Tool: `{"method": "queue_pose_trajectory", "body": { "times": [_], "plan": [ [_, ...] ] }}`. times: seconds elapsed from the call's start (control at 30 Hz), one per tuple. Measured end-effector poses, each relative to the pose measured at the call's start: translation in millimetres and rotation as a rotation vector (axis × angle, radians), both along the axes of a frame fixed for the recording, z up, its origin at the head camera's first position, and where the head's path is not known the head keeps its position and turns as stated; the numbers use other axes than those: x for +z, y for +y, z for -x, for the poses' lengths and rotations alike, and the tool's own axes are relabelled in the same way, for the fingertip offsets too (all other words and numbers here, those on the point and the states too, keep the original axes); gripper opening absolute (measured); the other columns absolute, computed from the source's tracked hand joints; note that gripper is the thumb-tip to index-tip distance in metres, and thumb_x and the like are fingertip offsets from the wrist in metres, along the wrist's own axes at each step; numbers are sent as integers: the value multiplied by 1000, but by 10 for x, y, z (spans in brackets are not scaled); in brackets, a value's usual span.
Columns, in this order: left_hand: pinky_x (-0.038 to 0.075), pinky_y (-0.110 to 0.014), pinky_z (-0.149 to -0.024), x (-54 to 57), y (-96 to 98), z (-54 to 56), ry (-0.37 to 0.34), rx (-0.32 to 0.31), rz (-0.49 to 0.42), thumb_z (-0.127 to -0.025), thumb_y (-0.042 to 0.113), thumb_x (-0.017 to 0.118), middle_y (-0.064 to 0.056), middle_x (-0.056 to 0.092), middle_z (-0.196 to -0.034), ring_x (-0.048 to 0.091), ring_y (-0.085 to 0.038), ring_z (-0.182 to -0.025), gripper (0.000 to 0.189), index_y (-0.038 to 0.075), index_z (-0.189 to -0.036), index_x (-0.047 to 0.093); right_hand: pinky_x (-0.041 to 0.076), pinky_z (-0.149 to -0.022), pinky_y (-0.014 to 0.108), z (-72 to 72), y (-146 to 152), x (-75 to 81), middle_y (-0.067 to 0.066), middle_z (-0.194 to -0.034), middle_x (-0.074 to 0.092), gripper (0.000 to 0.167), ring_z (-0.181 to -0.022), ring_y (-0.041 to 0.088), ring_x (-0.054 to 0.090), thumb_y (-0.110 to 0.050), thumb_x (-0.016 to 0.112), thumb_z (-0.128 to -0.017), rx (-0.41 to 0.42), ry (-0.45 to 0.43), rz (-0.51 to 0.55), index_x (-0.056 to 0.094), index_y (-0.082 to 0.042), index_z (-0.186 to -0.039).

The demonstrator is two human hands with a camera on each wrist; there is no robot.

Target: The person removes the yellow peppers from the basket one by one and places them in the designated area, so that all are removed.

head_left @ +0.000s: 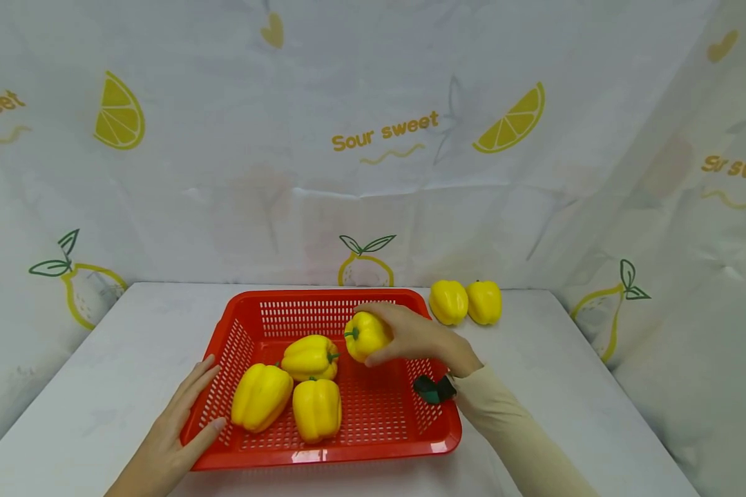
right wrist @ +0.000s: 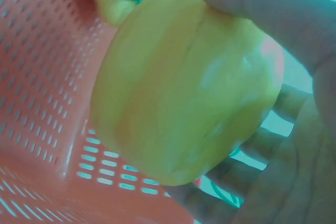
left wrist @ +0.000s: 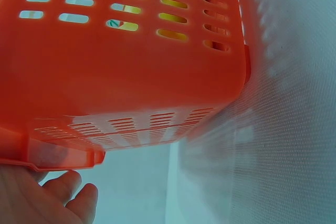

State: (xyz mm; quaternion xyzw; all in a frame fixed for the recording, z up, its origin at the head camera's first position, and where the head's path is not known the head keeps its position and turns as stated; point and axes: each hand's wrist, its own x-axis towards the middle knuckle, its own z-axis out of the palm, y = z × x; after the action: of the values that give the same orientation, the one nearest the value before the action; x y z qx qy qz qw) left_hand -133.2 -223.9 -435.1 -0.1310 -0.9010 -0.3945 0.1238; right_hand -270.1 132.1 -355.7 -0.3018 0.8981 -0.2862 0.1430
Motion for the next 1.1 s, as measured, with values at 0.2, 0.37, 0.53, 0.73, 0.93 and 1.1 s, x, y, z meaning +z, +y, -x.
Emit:
{"method": "queue_pose_trajectory", "body": {
  "times": [0.2,0.37,0.53,0.73,0.93,1.1],
  "plan": [
    [15,6,-95,-45,-23,16,43,-17,-12,-91,13,68,1,27,-161,13,21,-138,70,21,-153,35,46,-105,46,-62,96,56,3,-142,50,83,-122,22,48,-32,83,-79,-61,3,52,41,-17,-149],
    [15,6,-95,-44,-23,16,35,-13,-11,-91,14,68,0,27,-161,12,21,-138,70,20,-153,36,43,-107,50,-101,182,88,3,-145,48,85,-125,24,46,-34,83,-79,-119,-5,101,40,-19,-150],
    [15,6,-95,-35,-22,14,36,-9,-6,-91,14,68,-1,27,-161,12,22,-137,70,21,-153,36,40,-109,53,-130,274,97,6,-149,46,86,-129,27,47,-35,83,-79,-136,25,163,38,-19,-151],
    [14,6,-95,-42,-18,24,31,-8,-6,-92,15,68,-3,28,-162,12,22,-137,70,20,-153,35,45,-105,50,-165,368,89,5,-146,48,85,-124,25,50,-35,83,-79,-170,60,209,39,-19,-150],
    [13,6,-96,-31,-10,11,44,-9,-2,-92,14,68,-5,28,-162,11,22,-138,69,18,-153,36,46,-100,50,-228,479,120,8,-136,53,85,-117,27,53,-38,82,-80,-228,107,240,38,-18,-150],
    [13,6,-93,-34,-16,12,7,10,5,-93,18,67,-4,27,-162,10,24,-136,69,21,-154,34,49,-96,46,-248,585,84,7,-139,51,83,-115,29,53,-34,83,-80,-266,116,308,39,-21,-149]
  ]
}}
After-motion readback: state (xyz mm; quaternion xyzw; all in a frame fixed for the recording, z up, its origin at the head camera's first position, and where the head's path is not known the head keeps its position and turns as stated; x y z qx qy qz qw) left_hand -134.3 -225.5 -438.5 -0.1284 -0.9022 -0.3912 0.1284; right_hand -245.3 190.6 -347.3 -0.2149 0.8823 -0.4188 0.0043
